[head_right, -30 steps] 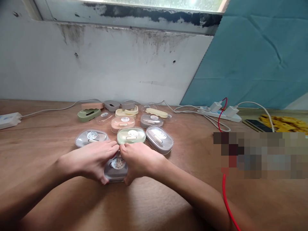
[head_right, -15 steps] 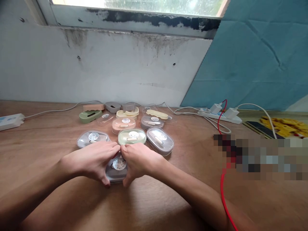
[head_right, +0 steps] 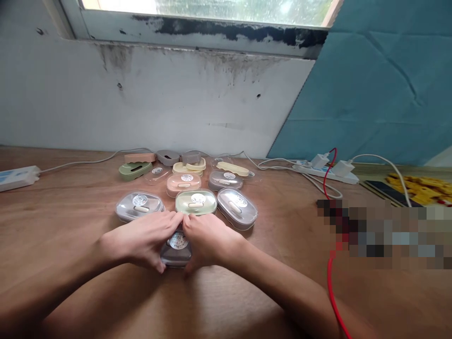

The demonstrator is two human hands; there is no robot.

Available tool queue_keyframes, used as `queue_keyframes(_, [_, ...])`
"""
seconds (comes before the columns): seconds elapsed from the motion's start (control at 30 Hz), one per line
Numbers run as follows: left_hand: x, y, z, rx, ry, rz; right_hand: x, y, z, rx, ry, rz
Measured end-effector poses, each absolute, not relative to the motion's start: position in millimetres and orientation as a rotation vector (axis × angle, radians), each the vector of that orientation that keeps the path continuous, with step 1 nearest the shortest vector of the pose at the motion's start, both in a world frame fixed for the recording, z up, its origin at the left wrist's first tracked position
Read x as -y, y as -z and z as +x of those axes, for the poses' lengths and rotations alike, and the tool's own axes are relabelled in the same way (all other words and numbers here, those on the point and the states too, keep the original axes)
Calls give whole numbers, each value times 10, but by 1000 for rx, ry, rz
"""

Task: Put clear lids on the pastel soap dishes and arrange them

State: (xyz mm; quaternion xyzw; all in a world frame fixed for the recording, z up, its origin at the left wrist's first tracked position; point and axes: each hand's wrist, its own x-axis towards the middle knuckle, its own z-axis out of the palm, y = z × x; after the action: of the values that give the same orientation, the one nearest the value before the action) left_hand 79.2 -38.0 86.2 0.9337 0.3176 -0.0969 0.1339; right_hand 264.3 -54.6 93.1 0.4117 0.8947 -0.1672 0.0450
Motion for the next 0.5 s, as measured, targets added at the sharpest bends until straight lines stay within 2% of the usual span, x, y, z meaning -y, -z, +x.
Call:
queue_keyframes(0.17, [362,-1030,737,-864,294,2656,564,-1116,2792,-2648,732,1216])
queue_keyframes(0.27, [294,-1274,581,-901,197,2600,578,-1306,2936,-2593,686,1334])
queue_keyframes(0.4, [96,-1598,208,-1189,69,2564,552,-1471,3132,-2541,554,1513])
queue_keyframes(0.5, [-156,-1660,-201,-1560,105,2454,522,-1527,3231,-2485,550,1603])
